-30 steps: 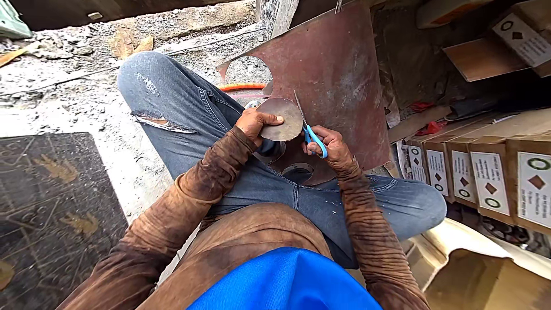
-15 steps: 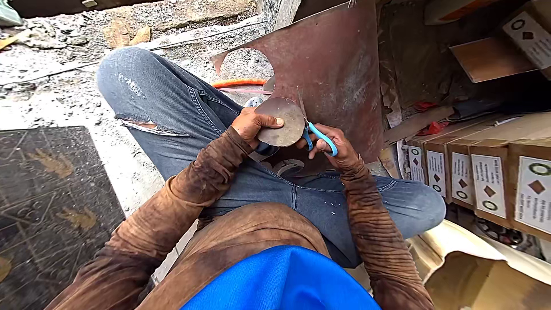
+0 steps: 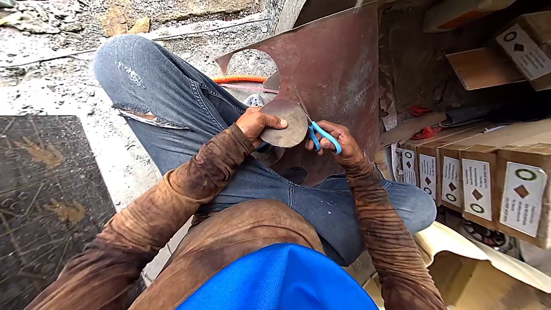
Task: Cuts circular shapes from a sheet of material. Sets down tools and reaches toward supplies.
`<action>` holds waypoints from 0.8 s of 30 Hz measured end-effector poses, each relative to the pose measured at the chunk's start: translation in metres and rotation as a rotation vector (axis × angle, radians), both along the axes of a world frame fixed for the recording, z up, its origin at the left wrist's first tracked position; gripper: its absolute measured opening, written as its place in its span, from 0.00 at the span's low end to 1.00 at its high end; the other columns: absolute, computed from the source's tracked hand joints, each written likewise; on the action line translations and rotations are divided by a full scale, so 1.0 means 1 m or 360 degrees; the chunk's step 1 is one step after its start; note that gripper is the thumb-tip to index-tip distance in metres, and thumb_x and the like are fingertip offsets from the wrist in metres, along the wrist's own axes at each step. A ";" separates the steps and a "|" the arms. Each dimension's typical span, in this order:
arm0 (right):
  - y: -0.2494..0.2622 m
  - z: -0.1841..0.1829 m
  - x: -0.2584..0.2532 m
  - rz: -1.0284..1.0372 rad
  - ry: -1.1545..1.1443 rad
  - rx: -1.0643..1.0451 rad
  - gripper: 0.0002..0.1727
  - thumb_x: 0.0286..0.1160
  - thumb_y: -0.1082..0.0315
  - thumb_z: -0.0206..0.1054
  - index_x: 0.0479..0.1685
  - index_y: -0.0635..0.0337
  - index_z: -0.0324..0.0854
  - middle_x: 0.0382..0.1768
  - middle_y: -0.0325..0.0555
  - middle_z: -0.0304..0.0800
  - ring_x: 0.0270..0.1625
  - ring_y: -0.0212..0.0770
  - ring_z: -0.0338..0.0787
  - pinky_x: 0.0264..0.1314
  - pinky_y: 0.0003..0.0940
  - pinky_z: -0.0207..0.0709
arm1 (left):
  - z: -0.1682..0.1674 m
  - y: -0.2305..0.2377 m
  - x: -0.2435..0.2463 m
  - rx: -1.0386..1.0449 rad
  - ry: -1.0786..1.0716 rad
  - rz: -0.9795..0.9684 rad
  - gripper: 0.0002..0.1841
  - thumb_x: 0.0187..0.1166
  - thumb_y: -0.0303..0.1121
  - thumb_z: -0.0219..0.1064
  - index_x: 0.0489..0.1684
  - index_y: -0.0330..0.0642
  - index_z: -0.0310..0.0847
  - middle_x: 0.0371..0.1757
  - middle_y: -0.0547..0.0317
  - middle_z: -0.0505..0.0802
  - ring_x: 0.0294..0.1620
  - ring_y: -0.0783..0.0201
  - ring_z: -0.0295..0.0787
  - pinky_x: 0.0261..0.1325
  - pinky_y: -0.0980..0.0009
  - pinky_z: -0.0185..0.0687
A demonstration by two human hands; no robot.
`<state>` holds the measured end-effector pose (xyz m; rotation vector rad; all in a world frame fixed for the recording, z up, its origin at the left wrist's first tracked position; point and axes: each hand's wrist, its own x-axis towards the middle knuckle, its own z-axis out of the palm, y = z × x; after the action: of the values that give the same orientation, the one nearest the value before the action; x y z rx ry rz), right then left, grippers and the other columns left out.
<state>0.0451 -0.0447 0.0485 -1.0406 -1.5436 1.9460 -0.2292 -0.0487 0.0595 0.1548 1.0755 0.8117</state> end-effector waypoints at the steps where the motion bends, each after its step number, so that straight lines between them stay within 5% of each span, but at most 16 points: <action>1: 0.002 0.003 -0.001 -0.0009 -0.0006 0.0009 0.38 0.70 0.36 0.73 0.64 0.63 0.83 0.38 0.46 0.95 0.29 0.34 0.89 0.27 0.26 0.83 | 0.001 0.000 0.001 0.0019 -0.0014 0.0008 0.13 0.65 0.14 0.70 0.47 0.28 0.82 0.40 0.44 0.95 0.38 0.57 0.95 0.46 0.59 0.93; 8: 0.015 0.025 -0.003 0.0099 -0.0123 0.0033 0.32 0.71 0.39 0.73 0.58 0.60 0.85 0.38 0.46 0.96 0.27 0.30 0.88 0.22 0.21 0.78 | 0.004 0.002 -0.001 0.0088 -0.0074 0.0078 0.12 0.64 0.13 0.70 0.46 0.28 0.81 0.40 0.42 0.95 0.39 0.55 0.95 0.46 0.58 0.94; 16: 0.020 0.024 0.005 0.0142 -0.0100 0.0047 0.29 0.69 0.49 0.79 0.59 0.64 0.84 0.29 0.44 0.90 0.28 0.32 0.88 0.32 0.26 0.85 | 0.000 0.001 0.001 0.0082 -0.0119 0.0060 0.11 0.65 0.14 0.69 0.45 0.28 0.83 0.40 0.43 0.95 0.39 0.56 0.95 0.46 0.59 0.94; 24: 0.034 0.022 0.011 0.0408 -0.0236 0.0066 0.40 0.69 0.33 0.71 0.63 0.63 0.82 0.36 0.43 0.94 0.30 0.31 0.87 0.28 0.22 0.79 | -0.001 -0.004 0.005 0.0023 0.0072 0.0016 0.18 0.63 0.14 0.72 0.53 0.30 0.83 0.43 0.42 0.94 0.40 0.55 0.94 0.44 0.58 0.93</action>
<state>0.0557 -0.0105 0.0710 -1.0326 -1.8712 2.0313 -0.2242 -0.0526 0.0584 0.1808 1.1142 0.8283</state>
